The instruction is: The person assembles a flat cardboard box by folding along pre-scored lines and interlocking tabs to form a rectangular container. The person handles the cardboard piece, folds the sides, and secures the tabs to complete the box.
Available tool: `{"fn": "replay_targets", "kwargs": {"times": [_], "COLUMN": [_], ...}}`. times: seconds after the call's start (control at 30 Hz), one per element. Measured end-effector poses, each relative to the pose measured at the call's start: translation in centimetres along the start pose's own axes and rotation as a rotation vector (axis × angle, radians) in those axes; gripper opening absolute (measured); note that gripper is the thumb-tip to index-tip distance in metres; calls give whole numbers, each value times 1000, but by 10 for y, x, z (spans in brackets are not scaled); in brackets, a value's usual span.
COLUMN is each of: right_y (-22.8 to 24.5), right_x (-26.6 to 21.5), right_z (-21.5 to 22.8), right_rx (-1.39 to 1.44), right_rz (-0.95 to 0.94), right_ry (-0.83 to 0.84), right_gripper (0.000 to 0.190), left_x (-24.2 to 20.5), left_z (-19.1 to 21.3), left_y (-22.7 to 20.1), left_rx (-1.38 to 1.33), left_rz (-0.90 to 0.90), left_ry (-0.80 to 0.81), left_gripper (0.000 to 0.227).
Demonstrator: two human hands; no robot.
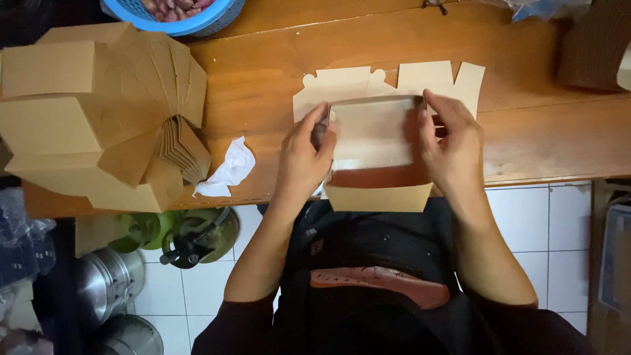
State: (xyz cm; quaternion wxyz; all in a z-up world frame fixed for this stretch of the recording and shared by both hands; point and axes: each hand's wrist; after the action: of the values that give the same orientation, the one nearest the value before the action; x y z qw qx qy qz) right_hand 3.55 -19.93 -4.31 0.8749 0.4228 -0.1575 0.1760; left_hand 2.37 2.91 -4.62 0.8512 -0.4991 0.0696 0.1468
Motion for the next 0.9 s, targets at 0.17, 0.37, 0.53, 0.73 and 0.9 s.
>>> {"fn": "replay_targets", "kwargs": {"times": [0.17,0.37,0.53,0.73,0.9], "right_y": [-24,-27,-34,-30,-1], "right_x": [-14,-10,-6,-6,5], "right_z": [-9,-11,-7,-11,0], "right_rx": [-302,-345,-424,-528,-246], "right_rz": [102,63,-22,-28,62], "right_ry": [115,137,265,282,235], "right_gripper": [27,20,15,11,22], "left_x": [6,10,5,9,8], "left_z": [-9,-15,-14,-14,-11], "left_y": [15,23,12,10,22], "left_rx": [42,128,144,88,60], "left_rz": [-73,-167,-77,-126,-286], "left_ry": [-71,-101,-90,-99,-118], "left_gripper": [37,36,32,31,36]}}
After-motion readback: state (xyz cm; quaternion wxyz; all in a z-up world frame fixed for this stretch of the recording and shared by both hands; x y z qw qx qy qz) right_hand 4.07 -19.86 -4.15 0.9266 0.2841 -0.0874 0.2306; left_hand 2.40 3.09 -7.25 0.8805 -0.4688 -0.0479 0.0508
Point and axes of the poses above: each hand's wrist, its own x-axis towards the middle knuckle, its own z-axis out of the back of the hand, y = z × x, and after that the axes turned 14 degrees about z, right-handed
